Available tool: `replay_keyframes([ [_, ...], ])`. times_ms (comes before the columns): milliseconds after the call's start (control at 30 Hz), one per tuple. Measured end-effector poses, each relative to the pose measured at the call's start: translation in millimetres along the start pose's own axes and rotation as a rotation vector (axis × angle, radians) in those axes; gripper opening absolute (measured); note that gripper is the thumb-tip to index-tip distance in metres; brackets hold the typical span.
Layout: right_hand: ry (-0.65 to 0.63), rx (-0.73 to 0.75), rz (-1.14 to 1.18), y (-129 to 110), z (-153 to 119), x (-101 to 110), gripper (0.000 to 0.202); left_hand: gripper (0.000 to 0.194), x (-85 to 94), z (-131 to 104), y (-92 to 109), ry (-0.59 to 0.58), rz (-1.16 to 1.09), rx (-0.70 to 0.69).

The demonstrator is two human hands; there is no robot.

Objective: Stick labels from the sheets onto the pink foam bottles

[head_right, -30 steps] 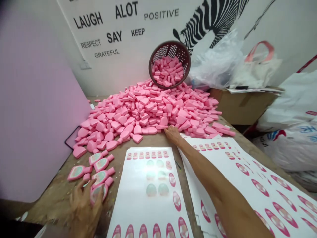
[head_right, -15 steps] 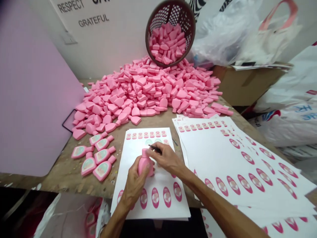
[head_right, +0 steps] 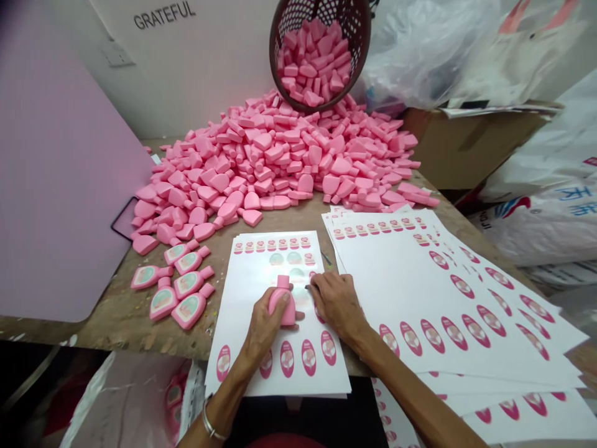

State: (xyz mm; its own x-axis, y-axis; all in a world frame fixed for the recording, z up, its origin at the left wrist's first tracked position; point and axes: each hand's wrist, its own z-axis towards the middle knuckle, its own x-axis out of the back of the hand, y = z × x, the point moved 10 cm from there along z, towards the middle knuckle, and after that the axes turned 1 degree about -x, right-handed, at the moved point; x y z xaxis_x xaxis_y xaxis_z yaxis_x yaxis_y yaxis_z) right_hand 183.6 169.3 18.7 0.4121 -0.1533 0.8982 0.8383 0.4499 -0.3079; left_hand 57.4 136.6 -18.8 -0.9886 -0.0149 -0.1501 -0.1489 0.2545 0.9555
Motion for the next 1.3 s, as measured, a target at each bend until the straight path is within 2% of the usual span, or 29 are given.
replay_keyframes([
  [500,-0.075,-0.136,0.301,19.3,2.4,-9.5,0.015,0.041,2.0,1.6,-1.1,-0.006,0.045,0.005],
  [633,-0.014,-0.087,0.177,13.3,1.8,-2.3,0.014,0.042,1.9,2.1,-0.8,-0.005,0.047,-0.004],
  [733,-0.015,-0.044,0.086,7.6,1.6,-2.8,0.015,0.044,2.0,2.5,-1.2,-0.006,0.039,-0.011],
  [933,-0.015,-0.103,0.193,11.8,5.7,-7.0,0.016,0.044,1.5,3.3,-2.4,-0.016,0.069,-0.010],
  [1100,-0.075,-0.293,0.487,28.2,3.8,1.9,0.027,0.046,4.6,2.4,1.2,-0.001,0.033,-0.025],
  [1200,-0.019,-0.434,0.665,39.4,0.6,22.5,0.034,0.052,5.9,1.0,-0.3,-0.008,-0.058,0.017],
  [1300,-0.048,-0.464,0.732,28.3,0.8,32.6,0.036,0.062,3.2,-3.4,-3.5,-0.025,-0.277,0.097],
])
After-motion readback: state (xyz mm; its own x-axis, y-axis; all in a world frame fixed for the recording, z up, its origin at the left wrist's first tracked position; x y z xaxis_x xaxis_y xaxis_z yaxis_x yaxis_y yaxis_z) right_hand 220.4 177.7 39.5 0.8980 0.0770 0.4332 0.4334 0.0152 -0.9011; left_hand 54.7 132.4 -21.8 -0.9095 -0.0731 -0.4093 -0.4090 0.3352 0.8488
